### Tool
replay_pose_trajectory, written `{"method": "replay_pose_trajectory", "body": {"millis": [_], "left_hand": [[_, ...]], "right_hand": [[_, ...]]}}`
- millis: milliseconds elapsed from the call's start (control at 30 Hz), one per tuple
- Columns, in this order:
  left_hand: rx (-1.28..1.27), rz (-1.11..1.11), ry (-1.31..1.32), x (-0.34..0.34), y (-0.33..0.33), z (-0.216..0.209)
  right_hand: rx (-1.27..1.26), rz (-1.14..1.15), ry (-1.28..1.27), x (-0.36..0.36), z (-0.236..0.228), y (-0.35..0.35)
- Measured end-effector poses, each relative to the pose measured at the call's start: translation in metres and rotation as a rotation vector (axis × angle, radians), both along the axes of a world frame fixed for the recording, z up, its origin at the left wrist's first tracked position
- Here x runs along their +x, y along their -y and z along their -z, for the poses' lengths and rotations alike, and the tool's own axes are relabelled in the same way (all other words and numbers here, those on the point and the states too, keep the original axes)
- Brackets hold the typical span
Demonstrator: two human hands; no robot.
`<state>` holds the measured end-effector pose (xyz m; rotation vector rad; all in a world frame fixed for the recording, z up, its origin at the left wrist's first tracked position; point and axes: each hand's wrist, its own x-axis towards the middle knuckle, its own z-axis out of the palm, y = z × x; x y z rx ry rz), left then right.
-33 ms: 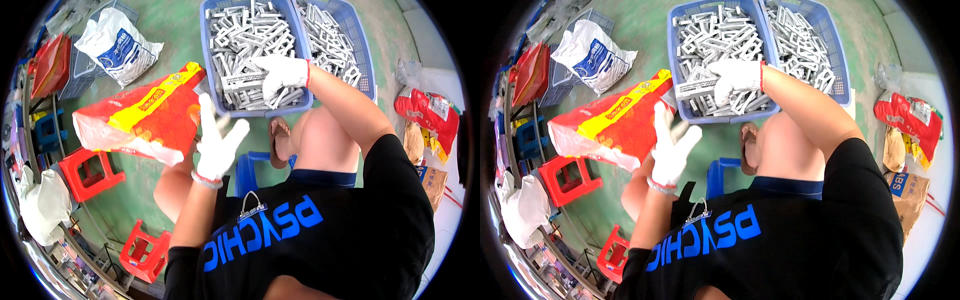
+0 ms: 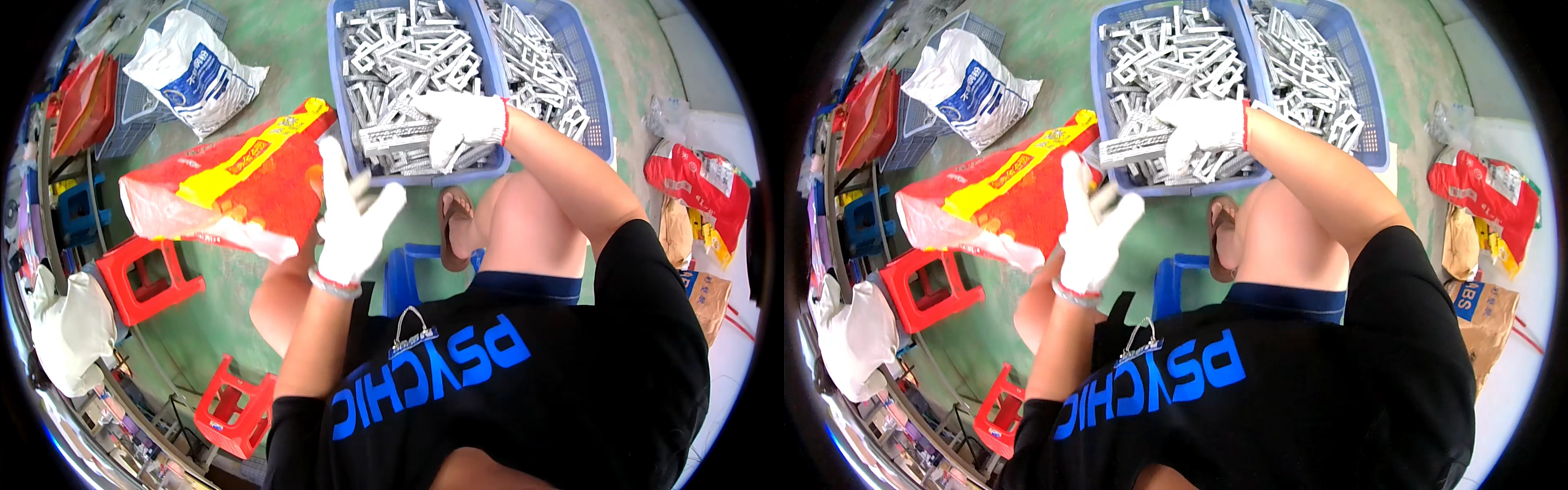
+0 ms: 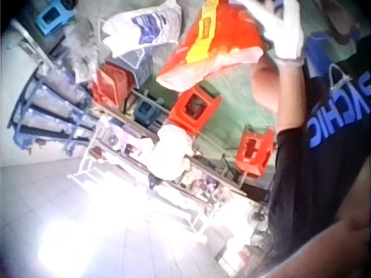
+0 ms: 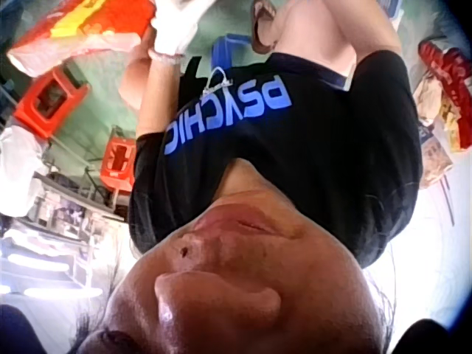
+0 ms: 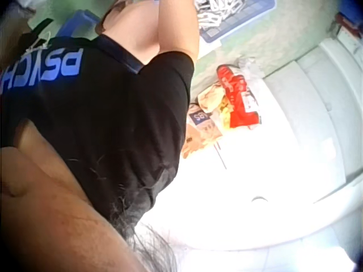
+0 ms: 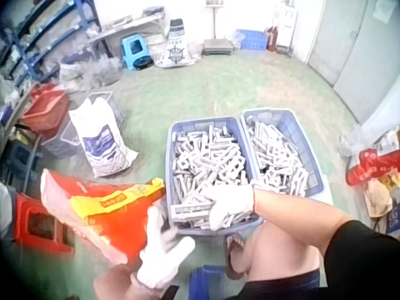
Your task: The person picks up metal brackets from a blue basket, stacks them by hand, and places them into paper and plastic bags.
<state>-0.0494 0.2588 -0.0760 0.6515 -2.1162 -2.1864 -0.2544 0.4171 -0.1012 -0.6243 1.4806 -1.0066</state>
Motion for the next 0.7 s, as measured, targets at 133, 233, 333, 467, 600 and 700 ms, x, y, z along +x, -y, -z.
{"method": "replay_pose_trajectory", "body": {"millis": [133,233,333,467,600,700], "left_hand": [[-0.112,0.23,-0.147,0.003,0.02,-0.006],[0.15,0.122,-0.112,0.021,0.013,-0.021],[0.181,0.107,-0.111,0.034,0.004,-0.037],[0.159,0.112,-0.164,0.049,-0.003,-0.054],[0.194,0.061,-0.158,0.064,-0.008,-0.069],[0.173,0.071,-0.116,0.076,-0.009,-0.083]], "right_hand": [[-0.171,0.168,0.591,0.051,-0.009,-0.017],[-0.446,0.203,0.625,0.083,-0.031,-0.03],[-0.496,0.326,0.735,0.103,-0.042,-0.033],[-0.399,0.501,0.714,0.126,-0.059,-0.033],[-0.439,0.539,0.731,0.146,-0.076,-0.04],[-0.465,0.525,0.708,0.162,-0.092,-0.046]]}}
